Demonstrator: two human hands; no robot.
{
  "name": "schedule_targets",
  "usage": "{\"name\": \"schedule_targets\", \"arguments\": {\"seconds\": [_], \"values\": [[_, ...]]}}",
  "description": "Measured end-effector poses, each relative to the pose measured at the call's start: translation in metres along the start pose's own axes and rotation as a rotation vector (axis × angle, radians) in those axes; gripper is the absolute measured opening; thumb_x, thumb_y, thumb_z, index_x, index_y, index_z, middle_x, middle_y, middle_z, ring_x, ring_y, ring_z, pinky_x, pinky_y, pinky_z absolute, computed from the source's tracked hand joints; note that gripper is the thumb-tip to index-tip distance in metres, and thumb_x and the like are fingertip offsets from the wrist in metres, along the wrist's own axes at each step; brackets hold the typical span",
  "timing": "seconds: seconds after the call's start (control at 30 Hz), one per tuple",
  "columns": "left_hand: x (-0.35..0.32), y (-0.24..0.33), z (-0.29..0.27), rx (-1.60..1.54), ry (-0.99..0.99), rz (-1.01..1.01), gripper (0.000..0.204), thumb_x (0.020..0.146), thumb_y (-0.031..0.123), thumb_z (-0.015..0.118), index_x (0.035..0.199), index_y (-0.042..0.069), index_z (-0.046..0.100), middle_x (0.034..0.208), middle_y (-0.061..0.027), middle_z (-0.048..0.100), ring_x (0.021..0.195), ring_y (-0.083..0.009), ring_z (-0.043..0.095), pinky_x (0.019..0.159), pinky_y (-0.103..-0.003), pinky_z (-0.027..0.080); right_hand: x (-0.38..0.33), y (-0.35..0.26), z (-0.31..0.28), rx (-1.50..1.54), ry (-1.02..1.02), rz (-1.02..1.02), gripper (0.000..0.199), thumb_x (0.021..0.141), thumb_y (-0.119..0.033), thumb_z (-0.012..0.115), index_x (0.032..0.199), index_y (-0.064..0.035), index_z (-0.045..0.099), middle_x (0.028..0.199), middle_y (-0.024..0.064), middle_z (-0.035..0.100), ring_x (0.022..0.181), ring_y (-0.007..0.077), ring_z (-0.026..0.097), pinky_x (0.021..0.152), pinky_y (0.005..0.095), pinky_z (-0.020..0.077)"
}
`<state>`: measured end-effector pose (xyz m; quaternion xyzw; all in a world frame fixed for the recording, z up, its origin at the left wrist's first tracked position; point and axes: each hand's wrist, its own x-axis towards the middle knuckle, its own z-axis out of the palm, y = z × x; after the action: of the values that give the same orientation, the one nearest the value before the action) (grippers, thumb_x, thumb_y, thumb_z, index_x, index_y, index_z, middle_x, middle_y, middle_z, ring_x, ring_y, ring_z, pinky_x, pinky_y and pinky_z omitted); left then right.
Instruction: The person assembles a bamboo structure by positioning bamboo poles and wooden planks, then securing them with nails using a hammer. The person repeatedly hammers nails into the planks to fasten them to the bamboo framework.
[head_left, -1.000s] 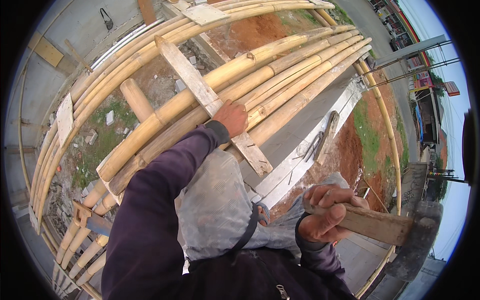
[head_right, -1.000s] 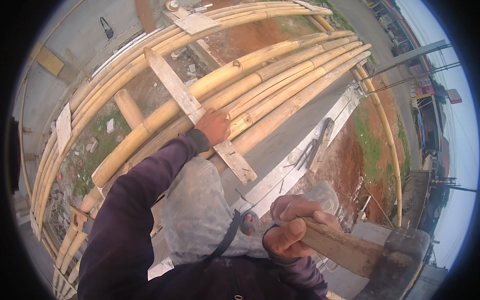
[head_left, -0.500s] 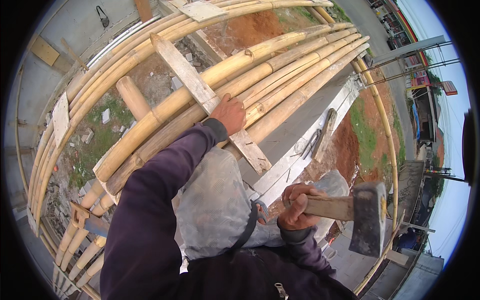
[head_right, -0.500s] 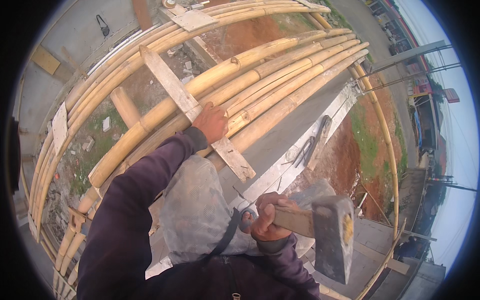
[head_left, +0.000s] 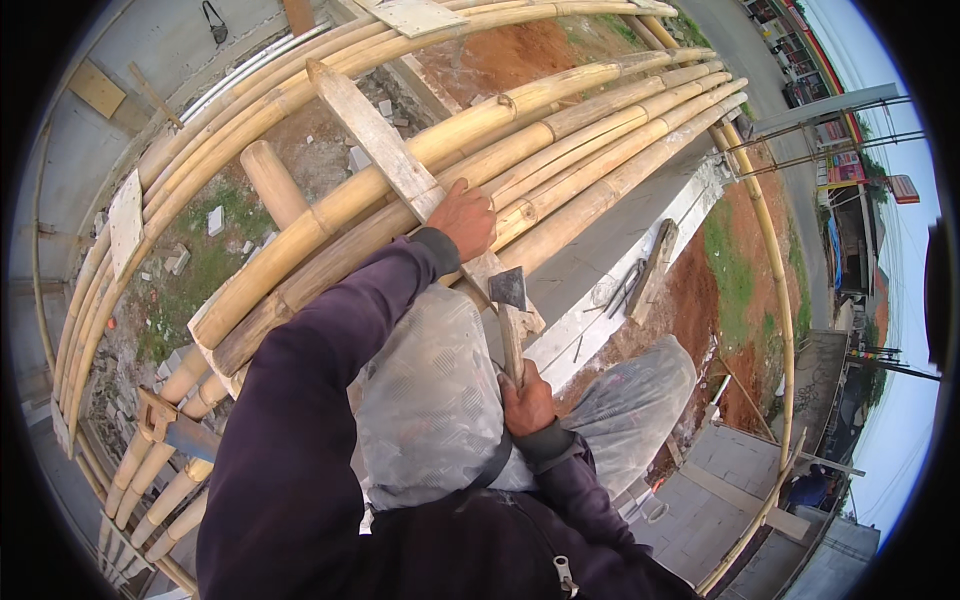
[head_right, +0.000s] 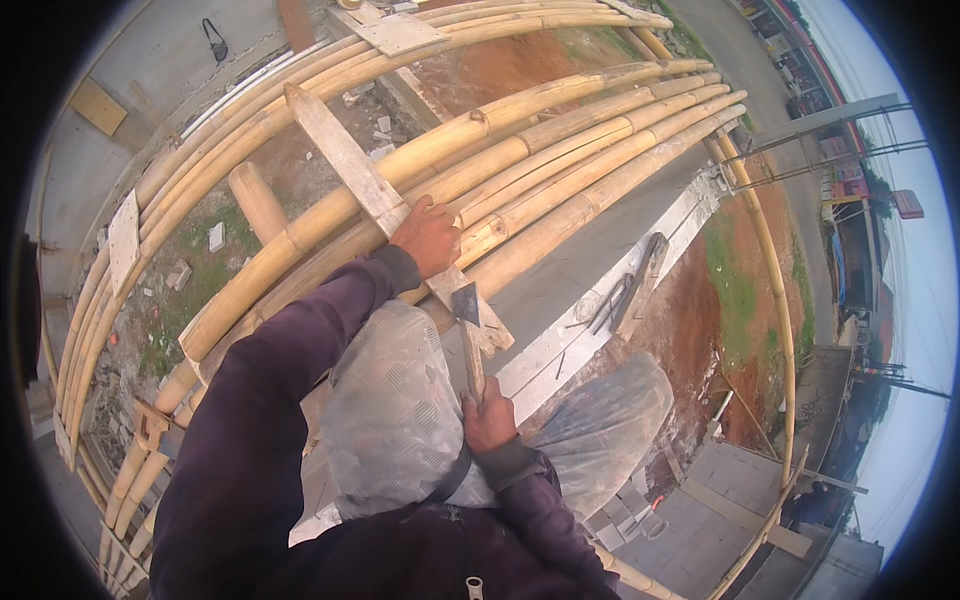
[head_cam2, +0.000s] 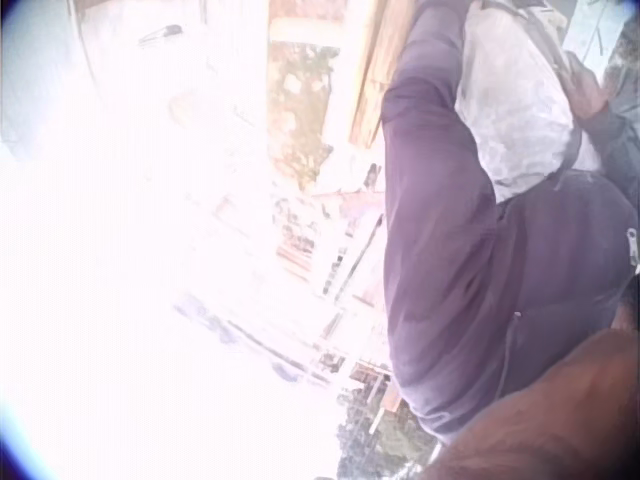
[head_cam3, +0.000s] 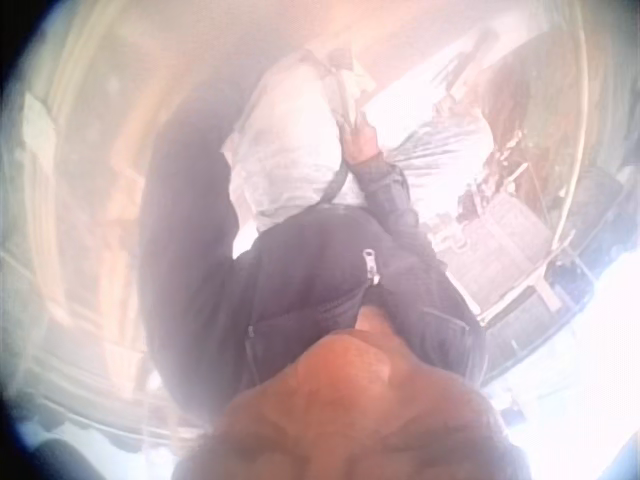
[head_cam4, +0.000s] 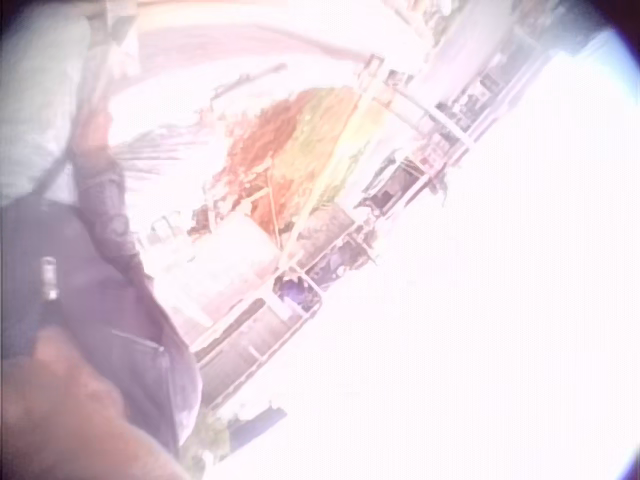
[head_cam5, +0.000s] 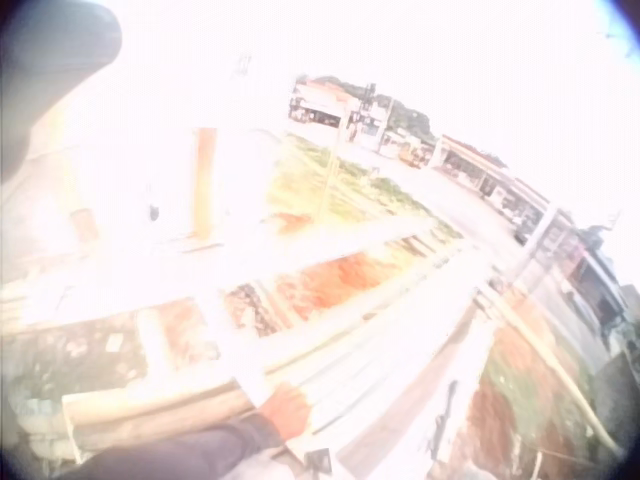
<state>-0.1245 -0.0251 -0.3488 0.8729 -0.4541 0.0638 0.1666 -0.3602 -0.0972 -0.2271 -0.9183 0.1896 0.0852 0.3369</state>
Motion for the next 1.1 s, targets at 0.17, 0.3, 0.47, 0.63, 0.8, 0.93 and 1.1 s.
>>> {"name": "schedule_targets", "arguments": {"seconds": [0.17,0.3,0.47,0.63,0.8,0.93,1.1], "values": [[0.000,0.002,-0.002,-0.015,0.052,-0.004,0.019,0.085,0.023,0.062,0.075,0.010,0.071,0.082,-0.0062,0.063,0.094,-0.0204,0.057,0.094,-0.041,0.038,-0.011,-0.016,-0.079,0.558,0.221,-0.149,0.029,0.101,-0.021,0.059,0.115,0.0017,0.048,0.075,0.0061,0.054,0.056,0.0133,0.052,0.050,0.0291,0.0444],[0.000,0.000,0.002,0.022,0.031,-0.004,0.019,0.084,0.023,0.063,0.075,0.009,0.071,0.082,-0.0057,0.064,0.094,-0.0204,0.057,0.094,-0.040,0.038,-0.022,-0.044,-0.132,0.933,0.711,-0.732,0.024,0.100,-0.018,0.060,0.112,-0.0017,0.048,0.076,0.0082,0.058,0.056,0.0155,0.053,0.053,0.0283,0.0462],[0.002,-0.003,-0.002,-0.080,-0.035,0.005,0.020,0.084,0.023,0.063,0.075,0.009,0.072,0.083,-0.0064,0.064,0.095,-0.0210,0.057,0.095,-0.040,0.037,0.005,0.018,-0.001,0.090,0.061,-0.013,0.019,0.093,-0.012,0.061,0.103,0.0015,0.054,0.071,0.0089,0.062,0.061,0.0195,0.062,0.057,0.0391,0.0503],[0.002,0.000,-0.007,-0.057,0.000,-0.053,0.019,0.084,0.023,0.062,0.076,0.009,0.071,0.086,-0.0071,0.065,0.096,-0.0216,0.057,0.095,-0.041,0.036,-0.026,0.032,-0.133,0.854,0.122,0.134,0.023,0.096,-0.016,0.062,0.107,-0.0002,0.050,0.072,0.0053,0.053,0.055,0.0138,0.052,0.047,0.0294,0.0449],[0.001,0.003,0.005,-0.047,0.068,-0.047,0.017,0.083,0.020,0.062,0.076,0.007,0.070,0.088,-0.0095,0.064,0.096,-0.0248,0.057,0.093,-0.042,0.037,-0.040,0.040,-0.289,0.363,0.698,-0.151,0.019,0.099,-0.009,0.055,0.114,0.0007,0.051,0.070,0.0009,0.048,0.053,0.0072,0.046,0.046,0.0241,0.0382],[0.000,0.000,0.001,-0.083,0.043,-0.033,0.013,0.083,0.016,0.063,0.076,0.005,0.067,0.084,-0.0114,0.061,0.093,-0.0285,0.056,0.090,-0.043,0.039,-0.027,0.163,-0.204,0.096,0.561,0.218,0.032,0.087,-0.012,0.061,0.116,0.0026,0.056,0.075,0.0085,0.061,0.062,0.0146,0.059,0.056,0.0315,0.0473],[-0.005,0.009,0.000,-0.129,0.133,-0.079,0.016,0.082,0.016,0.067,0.079,0.003,0.060,0.086,-0.0132,0.059,0.091,-0.0325,0.055,0.089,-0.045,0.040,-0.034,0.317,0.015,-0.109,0.240,0.491,0.042,0.078,-0.022,0.071,0.116,-0.0073,0.059,0.092,0.0277,0.067,0.089,0.0476,0.066,0.079,0.0515,0.0521]]}}
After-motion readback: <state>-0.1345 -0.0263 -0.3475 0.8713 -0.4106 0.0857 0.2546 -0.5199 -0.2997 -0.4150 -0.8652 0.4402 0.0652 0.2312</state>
